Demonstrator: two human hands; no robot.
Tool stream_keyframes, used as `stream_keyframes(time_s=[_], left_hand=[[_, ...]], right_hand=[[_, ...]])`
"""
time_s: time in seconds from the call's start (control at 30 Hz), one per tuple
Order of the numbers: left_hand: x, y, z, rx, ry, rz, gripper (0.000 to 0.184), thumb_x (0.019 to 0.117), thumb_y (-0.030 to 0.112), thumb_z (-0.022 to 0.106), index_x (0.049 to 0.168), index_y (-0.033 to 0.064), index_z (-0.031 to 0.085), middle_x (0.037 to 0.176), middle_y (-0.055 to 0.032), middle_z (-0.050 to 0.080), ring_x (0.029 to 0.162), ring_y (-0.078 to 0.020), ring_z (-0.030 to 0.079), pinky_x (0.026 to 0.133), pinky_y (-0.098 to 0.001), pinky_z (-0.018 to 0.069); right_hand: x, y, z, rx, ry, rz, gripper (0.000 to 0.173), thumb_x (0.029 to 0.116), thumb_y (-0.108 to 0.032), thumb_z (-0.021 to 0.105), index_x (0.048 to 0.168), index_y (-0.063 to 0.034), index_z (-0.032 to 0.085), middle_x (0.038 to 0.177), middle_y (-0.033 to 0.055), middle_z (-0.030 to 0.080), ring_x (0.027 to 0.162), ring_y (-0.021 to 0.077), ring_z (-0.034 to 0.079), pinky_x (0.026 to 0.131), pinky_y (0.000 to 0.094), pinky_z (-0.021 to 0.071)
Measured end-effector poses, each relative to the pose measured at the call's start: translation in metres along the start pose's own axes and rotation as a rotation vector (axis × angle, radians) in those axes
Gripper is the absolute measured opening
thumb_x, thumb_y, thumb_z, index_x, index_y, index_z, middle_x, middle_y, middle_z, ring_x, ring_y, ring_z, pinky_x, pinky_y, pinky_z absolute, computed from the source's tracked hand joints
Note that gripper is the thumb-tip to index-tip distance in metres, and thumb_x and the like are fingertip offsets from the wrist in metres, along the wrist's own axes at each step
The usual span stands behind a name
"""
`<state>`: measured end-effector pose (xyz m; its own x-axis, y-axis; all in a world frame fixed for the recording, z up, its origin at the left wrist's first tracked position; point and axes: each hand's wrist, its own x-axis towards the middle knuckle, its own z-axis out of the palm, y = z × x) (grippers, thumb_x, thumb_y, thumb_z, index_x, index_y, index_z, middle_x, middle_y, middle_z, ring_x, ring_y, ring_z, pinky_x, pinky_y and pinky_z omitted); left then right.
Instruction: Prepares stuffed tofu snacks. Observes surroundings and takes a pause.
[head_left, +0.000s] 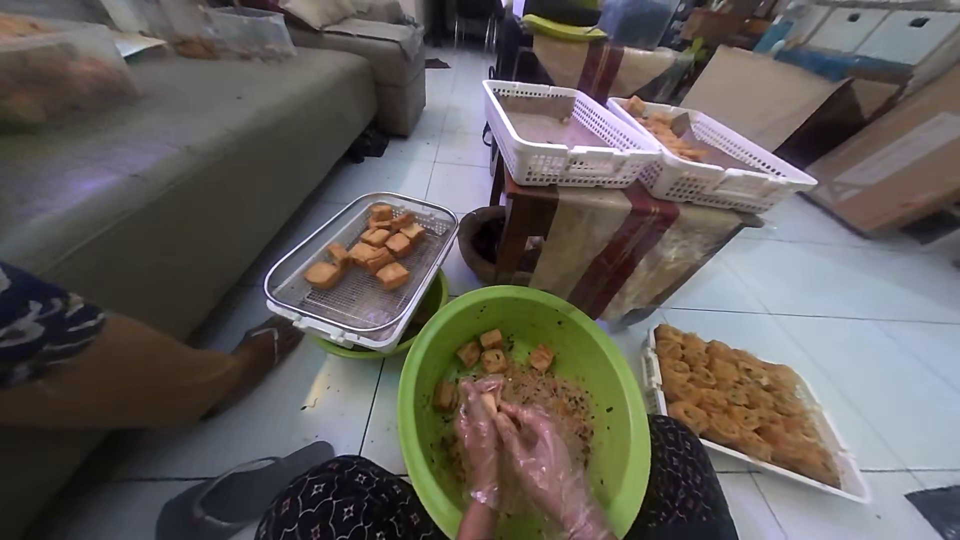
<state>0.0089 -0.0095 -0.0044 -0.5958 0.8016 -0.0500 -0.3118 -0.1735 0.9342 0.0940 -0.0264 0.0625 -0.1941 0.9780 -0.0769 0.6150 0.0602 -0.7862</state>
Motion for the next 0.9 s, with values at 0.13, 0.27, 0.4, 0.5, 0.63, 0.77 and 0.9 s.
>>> stream_keyframes(time_s=[0.13, 0.27, 0.4, 0.5, 0.63, 0.77, 0.9], left_hand=[[0.0, -0.001, -0.004, -0.05, -0.192, 0.193, 0.062, 0.1111, 0.038, 0.022, 0.109, -0.003, 0.069, 0.113, -0.0133, 0.072, 0.114, -0.0227, 0.066, 0.105, -0.0402, 0.0517], [0.008, -0.001, -0.005, 0.091, -0.256, -0.045, 0.065, 0.1081, 0.045, 0.022, 0.144, -0.0024, 0.048, 0.132, -0.0171, 0.063, 0.12, -0.0218, 0.062, 0.104, -0.0396, 0.0501], [0.012, 0.008, 0.002, 0.152, -0.194, -0.482, 0.065, 0.1099, 0.049, 0.026, 0.134, -0.0032, 0.056, 0.122, -0.0217, 0.064, 0.11, -0.0256, 0.063, 0.097, -0.0454, 0.0516], [0.008, 0.012, 0.002, 0.05, -0.176, -0.582, 0.059, 0.1093, 0.048, 0.034, 0.133, -0.0007, 0.057, 0.119, -0.0183, 0.065, 0.106, -0.023, 0.063, 0.093, -0.043, 0.053], [0.01, 0.018, 0.001, -0.025, -0.118, -0.619, 0.057, 0.1093, 0.048, 0.035, 0.129, -0.0006, 0.059, 0.111, -0.0172, 0.067, 0.098, -0.0227, 0.066, 0.086, -0.0424, 0.0563], [0.01, 0.016, 0.007, 0.196, -0.136, -0.497, 0.051, 0.1103, 0.038, 0.039, 0.118, -0.0071, 0.062, 0.099, -0.0176, 0.068, 0.086, -0.0204, 0.066, 0.078, -0.0387, 0.0568], [0.006, 0.015, 0.0, 0.514, -0.18, -0.192, 0.041, 0.106, 0.028, 0.051, 0.13, -0.0041, 0.06, 0.115, -0.0206, 0.068, 0.107, -0.0262, 0.066, 0.097, -0.0452, 0.0524]], right_hand=[[0.006, -0.011, -0.007, 0.212, -0.043, 0.14, 0.032, 0.0927, -0.027, 0.073, 0.111, -0.0007, 0.073, 0.1, 0.0104, 0.074, 0.092, 0.0151, 0.071, 0.087, 0.035, 0.0577], [0.01, 0.011, -0.008, 0.193, 0.026, 0.043, 0.043, 0.0913, -0.036, 0.075, 0.119, -0.0038, 0.072, 0.114, 0.0104, 0.073, 0.107, 0.0151, 0.069, 0.097, 0.0339, 0.0559], [0.016, 0.024, -0.015, -0.156, -0.023, -0.089, 0.042, 0.0999, -0.043, 0.059, 0.123, -0.0124, 0.075, 0.124, 0.012, 0.07, 0.125, 0.0285, 0.061, 0.112, 0.0468, 0.0449], [0.021, 0.031, -0.016, -0.17, 0.0, -0.147, 0.038, 0.096, -0.046, 0.065, 0.112, -0.015, 0.078, 0.12, 0.0112, 0.067, 0.119, 0.0251, 0.061, 0.107, 0.0431, 0.048], [0.028, 0.032, -0.038, -0.049, -0.082, -0.17, 0.075, 0.0766, -0.055, 0.084, 0.136, -0.0135, 0.062, 0.142, 0.0128, 0.056, 0.131, 0.0249, 0.055, 0.107, 0.0408, 0.0509], [0.04, 0.035, -0.048, 0.001, -0.405, -0.078, 0.1, 0.0827, -0.018, 0.084, 0.163, -0.0094, 0.025, 0.167, 0.0123, 0.03, 0.151, 0.0229, 0.036, 0.122, 0.04, 0.0355], [0.043, 0.032, -0.043, 0.091, -0.296, 0.023, 0.058, 0.0911, -0.001, 0.065, 0.147, -0.0061, 0.053, 0.146, 0.0145, 0.057, 0.125, 0.0226, 0.062, 0.105, 0.0378, 0.0535]])
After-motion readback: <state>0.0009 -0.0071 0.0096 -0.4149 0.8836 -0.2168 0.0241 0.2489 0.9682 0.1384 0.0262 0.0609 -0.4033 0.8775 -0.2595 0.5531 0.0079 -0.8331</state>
